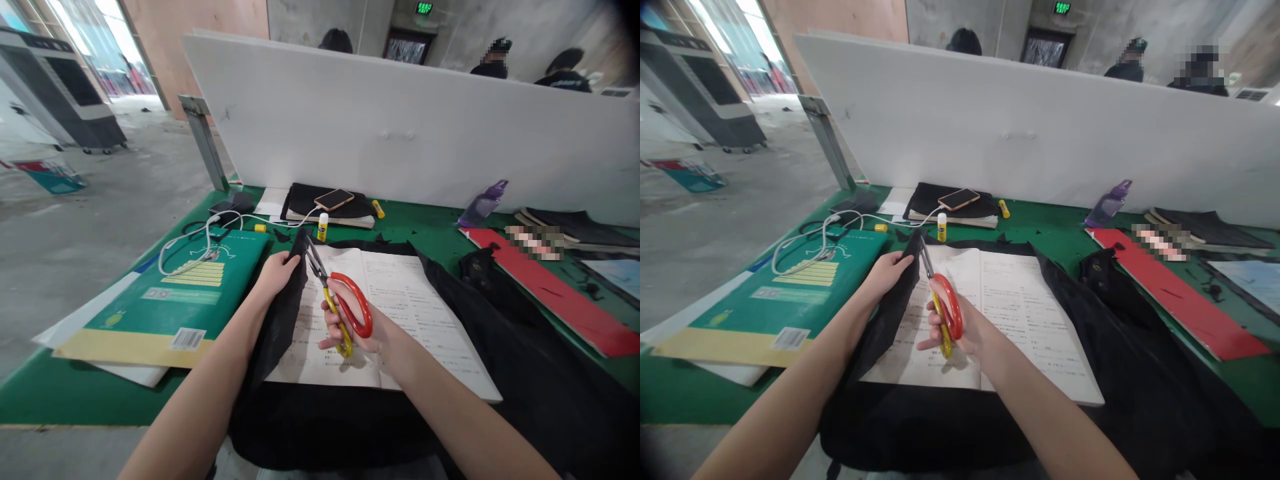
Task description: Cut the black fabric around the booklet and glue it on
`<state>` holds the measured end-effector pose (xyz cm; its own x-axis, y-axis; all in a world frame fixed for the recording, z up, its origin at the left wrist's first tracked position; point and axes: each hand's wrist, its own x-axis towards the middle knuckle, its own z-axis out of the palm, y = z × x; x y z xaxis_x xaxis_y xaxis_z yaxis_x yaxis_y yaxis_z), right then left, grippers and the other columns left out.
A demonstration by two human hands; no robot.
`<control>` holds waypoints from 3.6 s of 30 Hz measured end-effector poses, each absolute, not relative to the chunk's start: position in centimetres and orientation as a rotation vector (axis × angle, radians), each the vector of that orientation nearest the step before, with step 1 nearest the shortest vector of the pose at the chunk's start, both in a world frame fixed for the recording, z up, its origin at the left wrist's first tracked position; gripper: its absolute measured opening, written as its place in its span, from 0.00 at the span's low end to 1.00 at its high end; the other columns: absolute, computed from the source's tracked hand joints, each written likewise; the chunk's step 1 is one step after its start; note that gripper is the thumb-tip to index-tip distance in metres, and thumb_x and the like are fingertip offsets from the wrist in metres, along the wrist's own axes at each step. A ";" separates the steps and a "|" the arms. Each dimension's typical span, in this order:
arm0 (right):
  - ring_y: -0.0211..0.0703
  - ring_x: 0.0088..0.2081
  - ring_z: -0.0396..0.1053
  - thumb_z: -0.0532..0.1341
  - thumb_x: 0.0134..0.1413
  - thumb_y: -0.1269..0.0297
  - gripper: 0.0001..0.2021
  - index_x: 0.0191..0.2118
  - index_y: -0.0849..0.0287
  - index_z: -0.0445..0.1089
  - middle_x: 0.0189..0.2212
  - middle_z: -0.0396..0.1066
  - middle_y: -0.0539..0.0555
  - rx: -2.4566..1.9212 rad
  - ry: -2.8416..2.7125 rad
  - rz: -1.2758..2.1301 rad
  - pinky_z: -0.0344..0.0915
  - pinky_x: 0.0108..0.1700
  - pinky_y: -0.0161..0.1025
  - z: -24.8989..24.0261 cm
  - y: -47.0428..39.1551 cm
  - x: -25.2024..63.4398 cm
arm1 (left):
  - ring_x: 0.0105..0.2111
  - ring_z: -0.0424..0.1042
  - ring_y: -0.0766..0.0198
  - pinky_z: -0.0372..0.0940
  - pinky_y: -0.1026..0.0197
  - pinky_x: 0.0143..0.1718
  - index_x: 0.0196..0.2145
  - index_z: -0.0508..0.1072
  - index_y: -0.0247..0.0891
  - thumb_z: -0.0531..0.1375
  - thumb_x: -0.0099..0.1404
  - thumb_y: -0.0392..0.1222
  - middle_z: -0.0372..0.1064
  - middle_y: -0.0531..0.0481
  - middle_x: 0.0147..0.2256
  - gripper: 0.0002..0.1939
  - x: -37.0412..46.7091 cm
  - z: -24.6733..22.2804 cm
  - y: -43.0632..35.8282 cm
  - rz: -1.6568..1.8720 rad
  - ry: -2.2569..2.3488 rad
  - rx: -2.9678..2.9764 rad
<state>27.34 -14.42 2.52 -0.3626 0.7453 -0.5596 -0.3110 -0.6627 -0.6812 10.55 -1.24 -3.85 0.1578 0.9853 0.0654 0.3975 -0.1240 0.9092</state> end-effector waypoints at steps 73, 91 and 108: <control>0.59 0.39 0.72 0.60 0.41 0.40 0.30 0.42 0.61 0.73 0.36 0.75 0.64 -2.476 -1.690 0.002 0.65 0.36 0.46 -1.3 -10.8 51.7 | 0.59 0.60 0.50 0.57 0.49 0.57 0.64 0.45 0.29 0.54 0.62 0.47 0.55 0.32 0.60 0.38 11.6 -7.5 1.4 0.942 1.566 2.049; 0.50 0.63 0.51 0.59 0.54 0.63 0.16 0.49 0.52 0.71 0.62 0.55 0.59 -1.591 -1.988 0.743 0.57 0.55 0.44 -0.4 1.8 35.4 | 0.53 0.68 0.55 0.61 0.55 0.55 0.53 0.63 0.28 0.54 0.59 0.34 0.67 0.34 0.52 0.23 10.4 -6.6 2.9 1.251 1.553 1.515; 0.52 0.53 0.56 0.50 0.54 0.79 0.23 0.53 0.53 0.68 0.55 0.65 0.56 -1.545 -2.219 0.029 0.53 0.51 0.47 -3.2 7.2 30.2 | 0.35 0.73 0.57 0.65 0.55 0.44 0.49 0.72 0.31 0.51 0.61 0.35 0.74 0.42 0.42 0.20 10.3 -5.8 2.6 1.127 1.678 1.642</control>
<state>30.21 7.18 -3.21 -0.2834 0.8983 0.3358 0.8891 0.3774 -0.2589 10.27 2.61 -5.82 -0.1198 0.9768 0.1773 0.5335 -0.0873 0.8413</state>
